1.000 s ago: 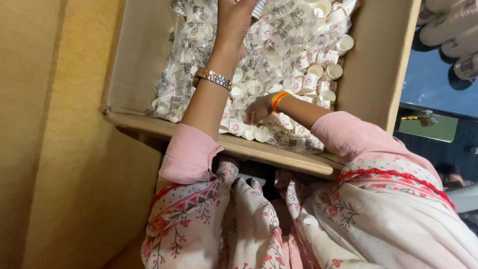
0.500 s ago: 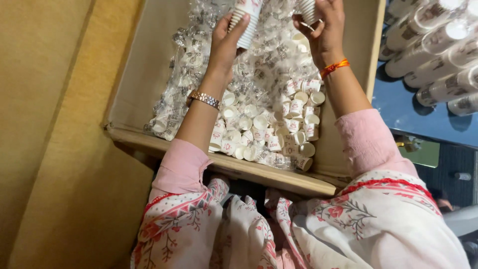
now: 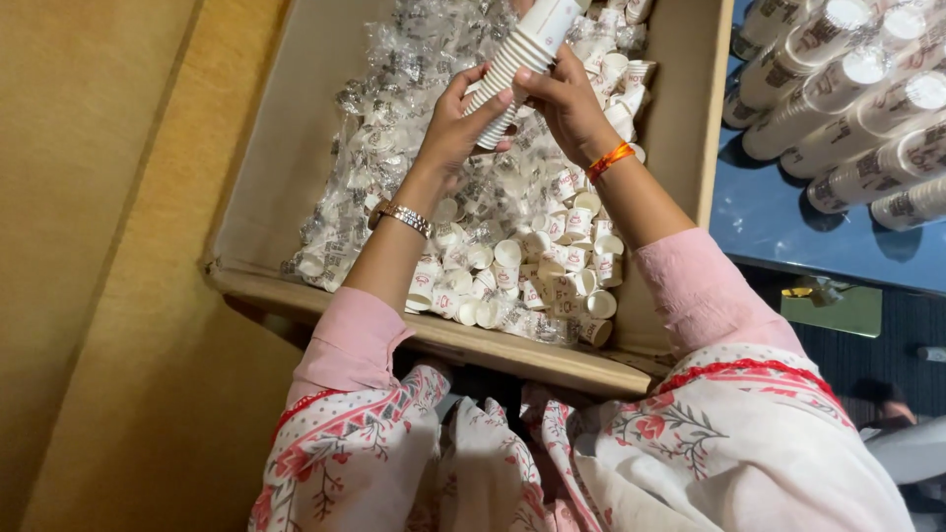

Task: Taking paper cups from a cardboard box, removing them from plastic packaging, and stacking them on a table.

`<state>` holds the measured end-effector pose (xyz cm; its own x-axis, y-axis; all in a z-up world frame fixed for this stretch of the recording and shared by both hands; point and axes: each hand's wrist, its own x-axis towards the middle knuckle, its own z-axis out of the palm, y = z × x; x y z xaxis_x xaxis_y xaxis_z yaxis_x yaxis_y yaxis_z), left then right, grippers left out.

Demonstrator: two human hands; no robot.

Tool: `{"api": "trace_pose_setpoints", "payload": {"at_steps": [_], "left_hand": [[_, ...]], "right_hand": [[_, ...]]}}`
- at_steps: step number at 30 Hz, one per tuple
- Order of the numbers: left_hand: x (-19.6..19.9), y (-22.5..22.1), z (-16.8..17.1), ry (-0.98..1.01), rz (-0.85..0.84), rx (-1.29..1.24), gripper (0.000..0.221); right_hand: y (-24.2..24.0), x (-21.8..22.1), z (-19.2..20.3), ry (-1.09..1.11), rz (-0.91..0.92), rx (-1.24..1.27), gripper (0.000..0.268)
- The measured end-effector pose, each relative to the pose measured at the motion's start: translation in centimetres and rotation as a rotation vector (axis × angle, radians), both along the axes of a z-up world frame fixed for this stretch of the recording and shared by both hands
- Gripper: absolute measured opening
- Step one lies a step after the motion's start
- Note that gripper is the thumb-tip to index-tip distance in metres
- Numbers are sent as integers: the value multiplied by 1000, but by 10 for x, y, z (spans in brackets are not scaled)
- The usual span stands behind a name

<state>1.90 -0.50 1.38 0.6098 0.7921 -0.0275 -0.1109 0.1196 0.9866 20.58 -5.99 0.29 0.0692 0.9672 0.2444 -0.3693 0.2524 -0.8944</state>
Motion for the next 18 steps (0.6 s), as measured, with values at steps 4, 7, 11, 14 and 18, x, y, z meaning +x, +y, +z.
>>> {"api": "trace_pose_setpoints", "payload": {"at_steps": [4, 7, 11, 14, 18], "left_hand": [[-1, -2, -7, -3, -56, 41, 81], [-2, 0, -8, -70, -71, 133, 76], [-4, 3, -7, -183, -10, 141, 60], [-7, 4, -4, -211, 40, 116, 51], [-8, 15, -18, -196, 65, 122, 45]], "right_hand": [[-2, 0, -10, -102, 91, 30, 45], [4, 7, -23, -66, 89, -11, 44], [4, 17, -40, -492, -15, -256, 48], [13, 24, -112, -1588, 366, -338, 33], [-15, -40, -167, -1843, 689, -668, 36]]}}
